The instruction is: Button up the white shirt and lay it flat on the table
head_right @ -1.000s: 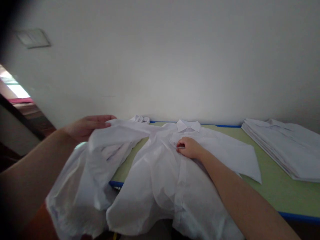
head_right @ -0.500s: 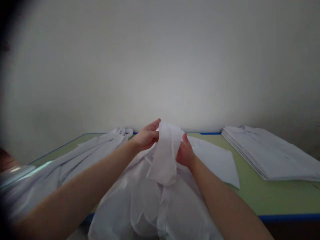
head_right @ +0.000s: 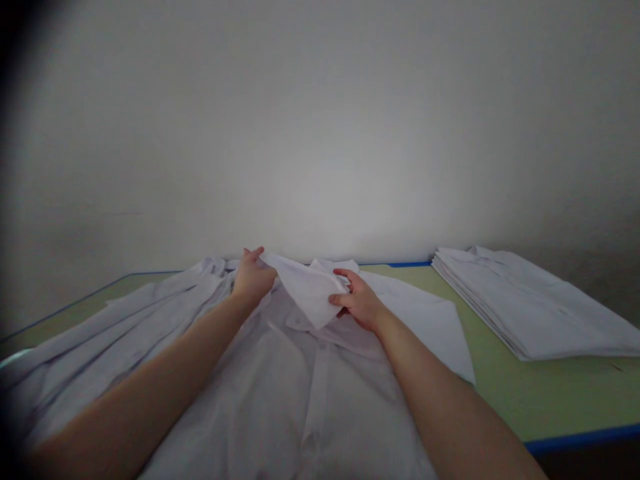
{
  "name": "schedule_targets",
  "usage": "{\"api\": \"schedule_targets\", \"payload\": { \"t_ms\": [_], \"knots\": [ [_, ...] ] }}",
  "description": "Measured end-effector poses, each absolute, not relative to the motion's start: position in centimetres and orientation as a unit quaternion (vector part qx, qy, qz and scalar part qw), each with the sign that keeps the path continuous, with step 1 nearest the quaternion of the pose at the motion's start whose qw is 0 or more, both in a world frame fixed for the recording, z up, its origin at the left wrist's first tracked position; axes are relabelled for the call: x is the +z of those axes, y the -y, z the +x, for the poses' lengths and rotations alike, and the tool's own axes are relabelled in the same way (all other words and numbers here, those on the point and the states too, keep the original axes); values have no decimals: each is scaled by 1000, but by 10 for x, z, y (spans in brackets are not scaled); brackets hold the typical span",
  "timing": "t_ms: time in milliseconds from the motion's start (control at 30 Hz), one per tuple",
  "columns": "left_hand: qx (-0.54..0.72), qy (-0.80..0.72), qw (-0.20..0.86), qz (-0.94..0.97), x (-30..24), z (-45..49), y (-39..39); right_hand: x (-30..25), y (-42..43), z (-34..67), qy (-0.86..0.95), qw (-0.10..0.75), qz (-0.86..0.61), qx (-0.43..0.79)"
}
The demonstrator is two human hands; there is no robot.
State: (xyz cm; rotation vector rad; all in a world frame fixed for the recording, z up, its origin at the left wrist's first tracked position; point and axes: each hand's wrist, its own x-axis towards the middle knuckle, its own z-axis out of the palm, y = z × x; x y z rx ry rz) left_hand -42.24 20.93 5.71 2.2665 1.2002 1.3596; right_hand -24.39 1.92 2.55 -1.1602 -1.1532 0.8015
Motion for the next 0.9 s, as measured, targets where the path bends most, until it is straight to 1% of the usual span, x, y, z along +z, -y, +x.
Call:
{"api": "schedule_targets", "payload": {
  "t_ms": [100, 200, 267, 300, 367, 467, 500, 533, 600, 700, 767, 900],
  "knots": [
    [445, -400, 28, 801, 56, -434, -197, 23, -21, -243, 526, 600, -509, 322],
    [364, -326, -92, 867, 65, -443, -171, 19, -24, -245, 522, 628, -477, 325],
    [313, -298, -127, 893, 71, -445, -151, 17, -25, -248, 509, 649, -461, 327],
    [296, -278, -123, 906, 74, -445, -142, 17, -26, -249, 506, 654, -458, 326],
    [269, -193, -80, 940, 76, -444, -125, 17, -25, -249, 515, 649, -464, 313],
    [244, -7, 27, 969, 72, -438, -108, 19, -23, -249, 561, 620, -479, 266],
    [254, 26, 63, 965, 69, -434, -106, 19, -22, -249, 579, 609, -483, 244],
    [274, 30, 95, 956, 64, -430, -104, 19, -22, -249, 597, 597, -488, 221],
    [324, -20, 143, 935, 54, -422, -105, 19, -22, -250, 629, 569, -498, 182],
    [340, -92, 175, 919, 43, -413, -110, 17, -23, -252, 660, 538, -501, 153],
    [333, -99, 180, 920, 39, -412, -113, 14, -24, -252, 658, 538, -500, 168],
    [362, -121, 191, 904, 36, -415, -118, 13, -24, -251, 606, 570, -493, 255]
  ]
}}
